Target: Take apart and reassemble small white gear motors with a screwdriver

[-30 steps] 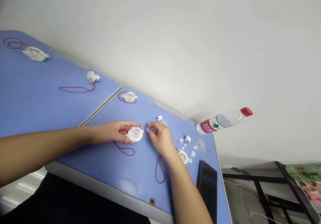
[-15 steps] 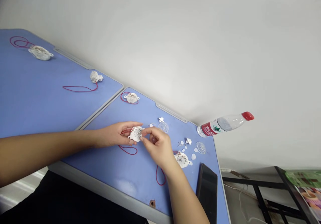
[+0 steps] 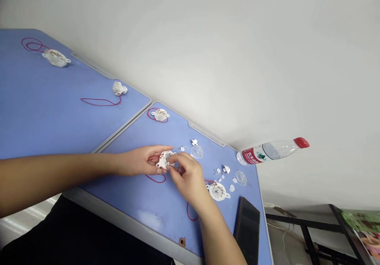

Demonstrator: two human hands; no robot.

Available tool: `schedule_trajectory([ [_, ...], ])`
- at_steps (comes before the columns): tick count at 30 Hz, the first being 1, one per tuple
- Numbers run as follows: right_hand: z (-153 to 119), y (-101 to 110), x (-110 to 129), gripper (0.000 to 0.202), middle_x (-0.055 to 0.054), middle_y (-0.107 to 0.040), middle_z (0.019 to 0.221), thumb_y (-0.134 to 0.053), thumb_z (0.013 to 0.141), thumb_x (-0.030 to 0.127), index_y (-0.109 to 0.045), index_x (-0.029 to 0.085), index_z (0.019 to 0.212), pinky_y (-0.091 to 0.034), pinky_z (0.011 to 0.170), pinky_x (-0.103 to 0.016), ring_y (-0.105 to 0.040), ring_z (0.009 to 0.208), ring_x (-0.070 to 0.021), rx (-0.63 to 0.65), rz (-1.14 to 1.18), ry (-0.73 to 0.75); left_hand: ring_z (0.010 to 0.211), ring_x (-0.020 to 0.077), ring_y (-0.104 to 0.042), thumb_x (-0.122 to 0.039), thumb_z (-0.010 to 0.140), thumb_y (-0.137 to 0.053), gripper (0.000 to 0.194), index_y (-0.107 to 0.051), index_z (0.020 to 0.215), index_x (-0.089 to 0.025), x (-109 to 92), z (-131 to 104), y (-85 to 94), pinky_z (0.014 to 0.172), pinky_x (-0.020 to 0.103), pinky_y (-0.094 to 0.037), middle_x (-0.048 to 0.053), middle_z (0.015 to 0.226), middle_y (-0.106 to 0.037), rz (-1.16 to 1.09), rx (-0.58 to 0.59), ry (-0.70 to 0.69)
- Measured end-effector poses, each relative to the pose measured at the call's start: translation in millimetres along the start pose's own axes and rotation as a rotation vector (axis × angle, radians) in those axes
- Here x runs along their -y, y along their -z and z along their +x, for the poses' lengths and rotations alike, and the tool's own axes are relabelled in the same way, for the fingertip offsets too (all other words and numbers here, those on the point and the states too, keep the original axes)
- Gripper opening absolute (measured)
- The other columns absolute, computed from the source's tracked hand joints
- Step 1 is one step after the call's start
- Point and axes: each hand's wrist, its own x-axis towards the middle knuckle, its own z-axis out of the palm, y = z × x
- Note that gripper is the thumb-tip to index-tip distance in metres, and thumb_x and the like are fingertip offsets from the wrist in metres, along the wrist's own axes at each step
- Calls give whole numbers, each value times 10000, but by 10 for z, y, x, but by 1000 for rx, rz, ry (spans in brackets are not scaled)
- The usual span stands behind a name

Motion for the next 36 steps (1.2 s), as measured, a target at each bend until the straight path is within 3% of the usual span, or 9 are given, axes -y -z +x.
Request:
schedule_trajectory([
  [15,-1,2,5,78,-4,-598,747,-589,817,149,-641,206,829,-363,530,-253,-472,579,-118,18,-1,-30,879,135,-596,-165,663,-799,530,-579,1144,-188,1,1,-21,832,305,-455,27,992,-618,2,-8,-5],
  [26,-11,-6,-13,58,23,-540,663,-588,823,165,-630,204,825,-349,536,-252,-455,567,-118,18,-14,-52,926,141,-595,-112,660,-776,589,-558,1200,-203,-5,4,-26,860,311,-455,26,1018,-617,-5,-8,5],
  [36,0,-5,12,90,-2,-598,739,-572,816,132,-620,206,830,-360,532,-253,-463,574,-113,36,-25,-16,892,147,-601,-142,663,-782,553,-574,1172,-200,22,2,-8,835,312,-473,29,1012,-621,41,-32,21],
])
